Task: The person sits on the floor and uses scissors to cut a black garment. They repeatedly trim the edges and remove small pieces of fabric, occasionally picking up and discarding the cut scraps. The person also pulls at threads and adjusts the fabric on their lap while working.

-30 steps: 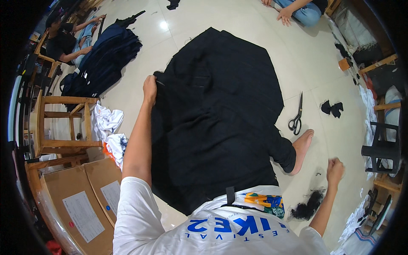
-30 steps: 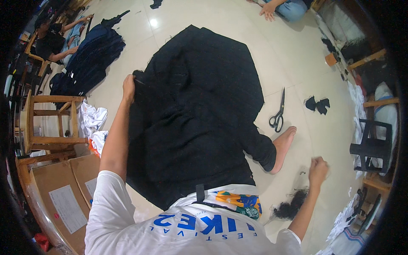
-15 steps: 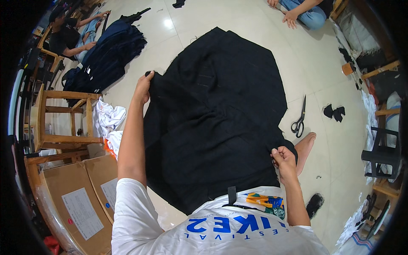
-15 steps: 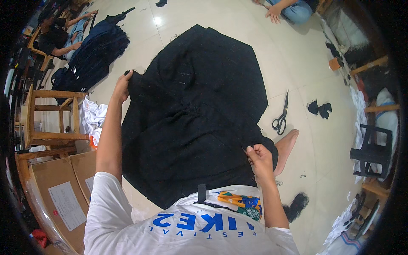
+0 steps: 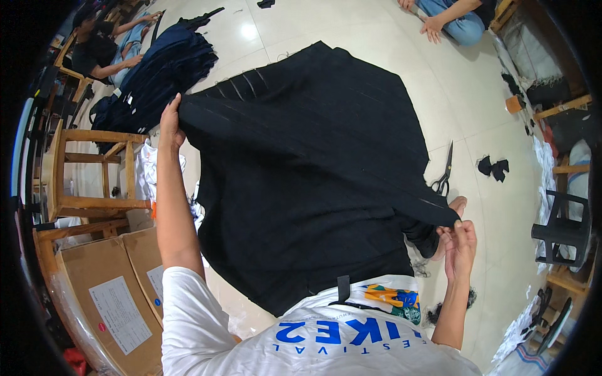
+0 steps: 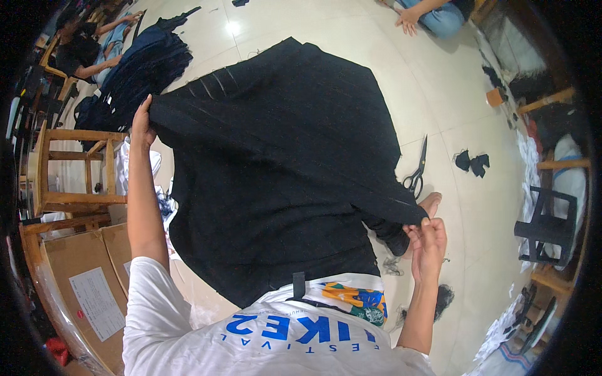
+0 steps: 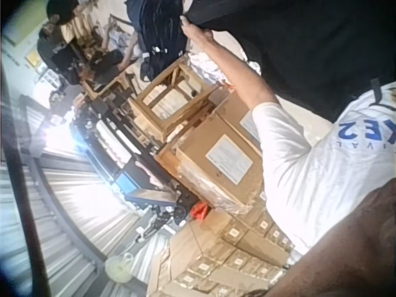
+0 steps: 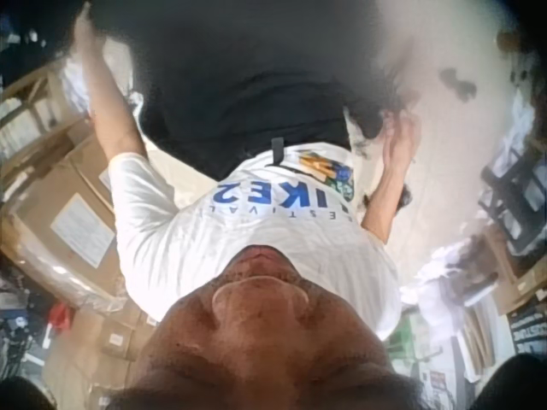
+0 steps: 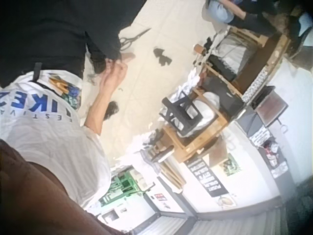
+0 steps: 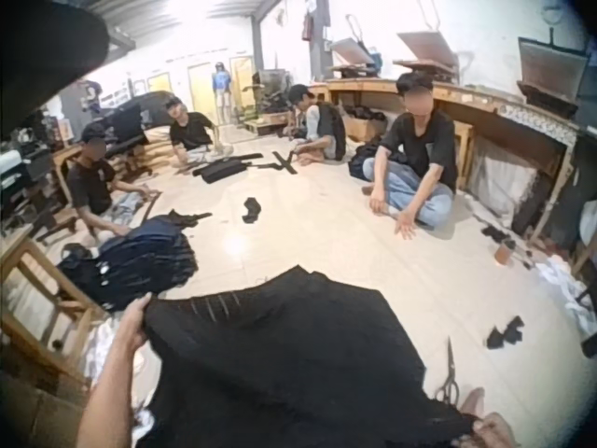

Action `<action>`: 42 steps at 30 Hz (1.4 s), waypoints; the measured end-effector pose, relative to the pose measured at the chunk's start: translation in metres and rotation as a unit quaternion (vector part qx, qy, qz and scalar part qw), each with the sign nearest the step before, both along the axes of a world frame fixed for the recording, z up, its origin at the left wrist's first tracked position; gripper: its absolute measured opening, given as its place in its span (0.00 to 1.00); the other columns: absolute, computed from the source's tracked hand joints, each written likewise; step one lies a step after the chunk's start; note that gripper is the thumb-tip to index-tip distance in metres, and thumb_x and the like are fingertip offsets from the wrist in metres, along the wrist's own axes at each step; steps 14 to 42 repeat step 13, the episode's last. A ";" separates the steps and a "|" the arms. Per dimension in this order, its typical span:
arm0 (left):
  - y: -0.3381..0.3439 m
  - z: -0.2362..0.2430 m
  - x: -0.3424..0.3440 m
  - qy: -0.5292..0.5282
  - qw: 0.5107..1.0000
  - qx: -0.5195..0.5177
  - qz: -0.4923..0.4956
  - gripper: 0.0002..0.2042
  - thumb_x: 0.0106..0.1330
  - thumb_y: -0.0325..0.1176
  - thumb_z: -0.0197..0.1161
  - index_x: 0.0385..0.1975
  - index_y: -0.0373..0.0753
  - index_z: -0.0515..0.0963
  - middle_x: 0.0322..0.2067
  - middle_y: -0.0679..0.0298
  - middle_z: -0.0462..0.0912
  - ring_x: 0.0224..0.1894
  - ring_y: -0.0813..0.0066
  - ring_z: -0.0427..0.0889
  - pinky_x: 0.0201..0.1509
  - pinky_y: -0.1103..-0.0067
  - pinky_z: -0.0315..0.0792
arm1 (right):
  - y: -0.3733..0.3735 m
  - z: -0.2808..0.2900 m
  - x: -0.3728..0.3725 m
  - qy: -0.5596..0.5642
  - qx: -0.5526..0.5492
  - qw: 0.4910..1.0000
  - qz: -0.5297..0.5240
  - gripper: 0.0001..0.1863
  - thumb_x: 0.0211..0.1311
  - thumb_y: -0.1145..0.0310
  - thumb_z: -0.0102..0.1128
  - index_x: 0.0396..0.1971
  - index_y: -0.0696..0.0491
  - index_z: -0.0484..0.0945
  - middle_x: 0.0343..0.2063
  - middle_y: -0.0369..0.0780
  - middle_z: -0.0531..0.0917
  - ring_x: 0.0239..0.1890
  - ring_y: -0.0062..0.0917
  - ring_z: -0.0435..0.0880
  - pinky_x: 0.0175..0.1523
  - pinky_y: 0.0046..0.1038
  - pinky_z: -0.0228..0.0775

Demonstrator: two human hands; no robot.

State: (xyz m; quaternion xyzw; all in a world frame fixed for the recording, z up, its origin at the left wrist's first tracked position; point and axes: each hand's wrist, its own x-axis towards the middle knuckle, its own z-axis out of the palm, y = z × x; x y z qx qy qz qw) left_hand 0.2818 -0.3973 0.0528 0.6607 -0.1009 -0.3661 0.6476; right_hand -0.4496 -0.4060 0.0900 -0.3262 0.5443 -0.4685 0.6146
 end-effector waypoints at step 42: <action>-0.018 0.008 -0.046 -0.018 0.998 0.044 -0.050 0.23 0.74 0.47 0.62 0.62 0.40 0.73 0.52 0.58 0.83 0.52 0.65 0.83 0.61 0.69 0.75 | 0.011 -0.033 0.118 0.251 -0.039 0.940 0.229 0.09 0.66 0.67 0.70 0.38 0.55 0.82 0.30 0.30 0.79 0.35 0.13 0.72 0.42 0.19 0.66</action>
